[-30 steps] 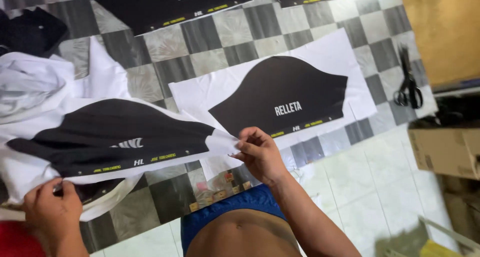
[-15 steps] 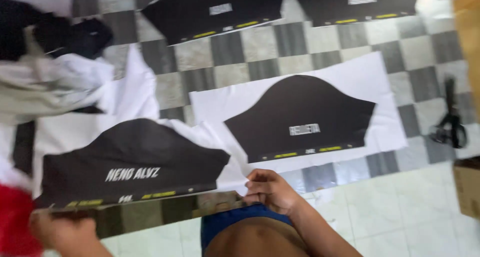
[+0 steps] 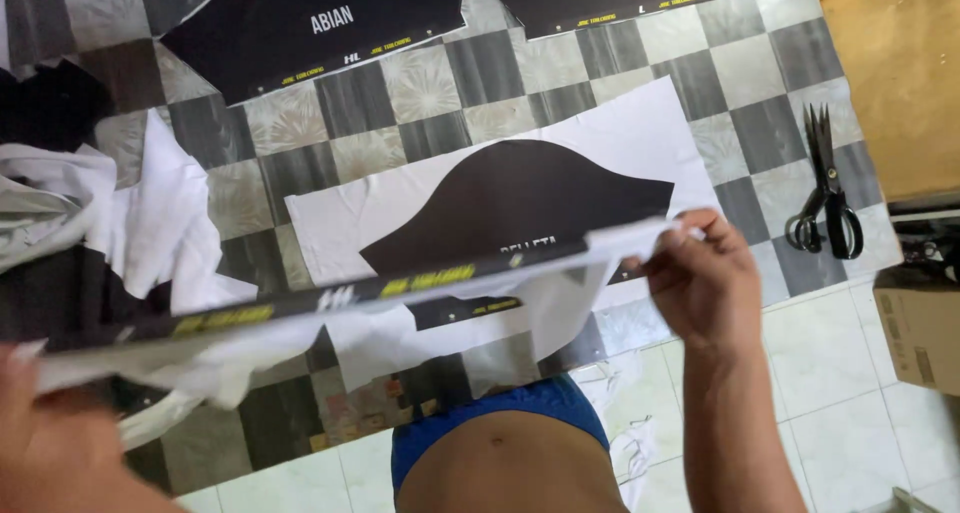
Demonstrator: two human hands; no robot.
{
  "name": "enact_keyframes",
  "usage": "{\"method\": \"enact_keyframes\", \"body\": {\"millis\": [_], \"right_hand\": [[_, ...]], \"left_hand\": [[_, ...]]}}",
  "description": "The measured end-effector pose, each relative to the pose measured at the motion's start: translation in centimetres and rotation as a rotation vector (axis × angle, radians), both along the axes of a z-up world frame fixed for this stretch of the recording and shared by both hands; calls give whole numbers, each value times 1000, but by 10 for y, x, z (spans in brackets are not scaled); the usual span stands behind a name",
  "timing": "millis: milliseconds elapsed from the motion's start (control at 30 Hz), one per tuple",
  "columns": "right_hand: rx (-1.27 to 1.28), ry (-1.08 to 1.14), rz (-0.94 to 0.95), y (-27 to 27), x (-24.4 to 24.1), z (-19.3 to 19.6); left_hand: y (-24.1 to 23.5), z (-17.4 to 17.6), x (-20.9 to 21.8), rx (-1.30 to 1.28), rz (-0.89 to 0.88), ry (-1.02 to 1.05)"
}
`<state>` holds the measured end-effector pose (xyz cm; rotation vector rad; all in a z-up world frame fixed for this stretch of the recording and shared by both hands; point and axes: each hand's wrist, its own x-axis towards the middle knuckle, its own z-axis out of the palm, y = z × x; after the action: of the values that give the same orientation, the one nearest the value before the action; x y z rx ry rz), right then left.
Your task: The person places a black paper template on a white fabric and uses scissors to cut the fabric along the template's outline. The person carefully follows the curved edges of the template to shape the fabric piece.
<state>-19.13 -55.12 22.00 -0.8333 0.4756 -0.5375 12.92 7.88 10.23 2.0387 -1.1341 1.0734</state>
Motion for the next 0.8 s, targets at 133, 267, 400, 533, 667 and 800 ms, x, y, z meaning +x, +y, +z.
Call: {"method": "enact_keyframes", "body": {"millis": [133, 267, 400, 533, 667, 800], "right_hand": [[-66, 37, 29, -74, 21, -5], [-156, 237, -194, -121, 33, 14], [-232, 160, -275, -140, 5, 40], [-253, 181, -334, -149, -55, 6], [-196, 299, -336, -158, -108, -75], [-130, 494, -324, -166, -131, -172]], "left_hand": [[-123, 32, 5, -934, 161, 1233], [-199, 74, -2, -1070, 165, 1243], [-201, 81, -32, -993, 30, 1050], [-196, 49, -91, -1055, 146, 967], [-210, -17, -141, -1071, 360, 1271], [-228, -95, -161, -1040, 354, 1490]]}}
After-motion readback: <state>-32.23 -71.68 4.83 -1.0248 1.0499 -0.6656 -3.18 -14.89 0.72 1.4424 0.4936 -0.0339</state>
